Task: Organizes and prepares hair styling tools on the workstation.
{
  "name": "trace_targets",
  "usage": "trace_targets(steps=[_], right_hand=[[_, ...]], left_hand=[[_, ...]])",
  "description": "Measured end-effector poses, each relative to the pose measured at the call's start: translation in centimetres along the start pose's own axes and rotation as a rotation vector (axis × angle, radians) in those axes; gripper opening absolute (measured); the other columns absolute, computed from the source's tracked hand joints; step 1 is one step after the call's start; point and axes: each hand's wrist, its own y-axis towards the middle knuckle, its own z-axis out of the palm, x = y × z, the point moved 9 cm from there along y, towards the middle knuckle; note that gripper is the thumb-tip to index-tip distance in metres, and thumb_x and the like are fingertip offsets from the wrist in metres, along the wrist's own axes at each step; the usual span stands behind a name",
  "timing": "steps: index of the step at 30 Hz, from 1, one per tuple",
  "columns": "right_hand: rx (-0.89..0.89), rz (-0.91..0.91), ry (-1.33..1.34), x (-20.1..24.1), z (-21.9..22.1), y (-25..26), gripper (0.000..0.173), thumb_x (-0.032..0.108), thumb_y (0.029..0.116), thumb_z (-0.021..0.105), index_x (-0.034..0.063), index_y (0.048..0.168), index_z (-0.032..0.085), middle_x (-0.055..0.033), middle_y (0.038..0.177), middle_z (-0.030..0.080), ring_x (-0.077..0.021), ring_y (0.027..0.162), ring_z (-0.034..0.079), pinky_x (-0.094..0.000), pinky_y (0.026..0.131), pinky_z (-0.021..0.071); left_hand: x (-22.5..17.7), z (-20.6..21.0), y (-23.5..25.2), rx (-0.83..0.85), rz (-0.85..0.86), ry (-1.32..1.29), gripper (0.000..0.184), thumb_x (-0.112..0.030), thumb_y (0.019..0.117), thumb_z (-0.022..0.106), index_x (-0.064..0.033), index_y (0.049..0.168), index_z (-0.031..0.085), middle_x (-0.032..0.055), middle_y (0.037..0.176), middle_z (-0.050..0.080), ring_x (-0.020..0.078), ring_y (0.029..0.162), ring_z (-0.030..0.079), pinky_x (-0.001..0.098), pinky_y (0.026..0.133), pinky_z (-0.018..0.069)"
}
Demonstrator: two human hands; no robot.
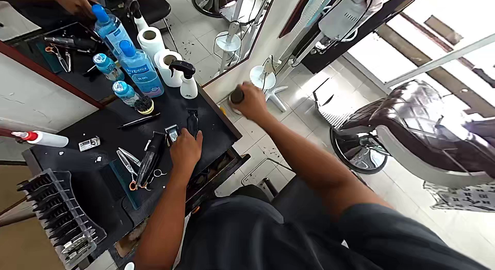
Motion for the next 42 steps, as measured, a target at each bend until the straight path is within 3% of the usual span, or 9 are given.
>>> trace_targets(steps=[4,10,14,19,24,28,34,38,42], right_hand=[[0.206,-0.05,-0.057,-1.6,2.5,-5.2,0.04,0.037,0.0832,0.083,0.0073,0.107,0.073,-0.0157,0.107,0.072,-0.036,0.095,0.07,-0.0619,0.078,0.0555],[-0.163,0.444,0.11,-14.9,-5.1,-7.9,0.042,0.037,0.0883,0.081,0.0009,0.107,0.07,-0.0228,0.098,0.07,-0.0427,0.094,0.067,-0.0687,0.082,0.0505],[-0.115,0.421,0.314,-15.6,-2.9,-9.6,0.035,0.027,0.0853,0.083,0.0,0.105,0.072,-0.0165,0.097,0.073,-0.0272,0.093,0.07,-0.0523,0.088,0.0544],[-0.083,0.406,0.586,-16.3,0.2,-9.6,0.028,0.026,0.0842,0.082,0.0037,0.098,0.073,-0.0033,0.085,0.073,-0.0073,0.068,0.066,-0.0285,0.063,0.0565],[-0.073,0.304,0.692,-17.3,-0.7,-9.3,0.027,0.021,0.0848,0.08,0.0011,0.101,0.071,-0.0011,0.086,0.073,-0.004,0.068,0.067,-0.0235,0.061,0.0569],[-0.118,0.311,0.749,-17.9,-1.6,-8.9,0.019,0.017,0.0865,0.077,0.0025,0.097,0.071,0.0013,0.08,0.073,-0.0027,0.062,0.065,-0.0214,0.056,0.0553],[-0.182,0.291,0.772,-14.8,-1.9,-8.2,0.019,0.017,0.0862,0.078,0.0025,0.096,0.071,0.0024,0.079,0.072,-0.0025,0.06,0.065,-0.0208,0.055,0.0555],[-0.118,0.147,0.81,-8.0,-2.0,-7.8,0.017,0.016,0.0839,0.075,0.0045,0.095,0.068,0.0055,0.081,0.071,-0.0015,0.076,0.068,-0.0246,0.075,0.0593],[0.302,0.004,0.522,0.8,2.8,-6.4,0.046,0.017,0.0818,0.081,-0.0059,0.118,0.065,-0.0184,0.127,0.062,-0.025,0.108,0.066,-0.0448,0.093,0.0565]], left_hand=[[-1.5,2.2,1.4,0.028,-0.001,0.023,0.062,-0.053,0.1052,0.046,0.0045,0.127,0.058,0.0272,0.108,0.069,0.0451,0.106,0.067,0.0635,0.088,0.0518],[-3.0,4.5,2.1,0.036,-0.144,0.049,0.066,-0.054,0.107,0.038,0.004,0.134,0.055,0.0256,0.112,0.069,0.0409,0.109,0.068,0.0584,0.09,0.0522],[-4.5,5.1,2.6,0.036,-0.22,0.084,0.066,-0.054,0.1067,0.039,0.0044,0.13,0.057,0.0245,0.112,0.069,0.0395,0.109,0.068,0.0568,0.089,0.053],[-4.3,3.2,1.5,0.044,-0.22,0.093,0.073,-0.066,0.0988,0.05,0.0041,0.112,0.067,0.0257,0.107,0.069,0.0431,0.106,0.068,0.0624,0.086,0.0525],[6.1,-6.4,-2.9,-0.468,-0.083,0.056,0.048,-0.04,0.1045,0.056,0.0049,0.114,0.068,0.0286,0.109,0.069,0.0496,0.102,0.067,0.0703,0.084,0.0506],[15.5,-5.2,-2.7,-0.346,-0.103,0.093,0.062,-0.045,0.0897,0.078,0.0024,0.128,0.065,0.0269,0.126,0.064,0.0466,0.119,0.061,0.0675,0.097,0.0477],[13.3,-3.6,-1.6,-0.242,-0.193,0.184,0.051,-0.041,0.0889,0.078,0.005,0.109,0.068,0.0265,0.113,0.067,0.0465,0.102,0.066,0.0668,0.086,0.051],[10.5,-2.2,-2.1,-0.235,-0.397,-0.038,0.065,-0.043,0.0894,0.076,0.009,0.125,0.06,0.0339,0.114,0.065,0.0533,0.108,0.063,0.0707,0.089,0.0488],[10.4,-0.5,-2.3,-0.281,-0.443,-0.106,0.079,-0.058,0.0909,0.07,0.0053,0.135,0.051,0.0314,0.114,0.066,0.0496,0.104,0.067,0.068,0.085,0.0513]])
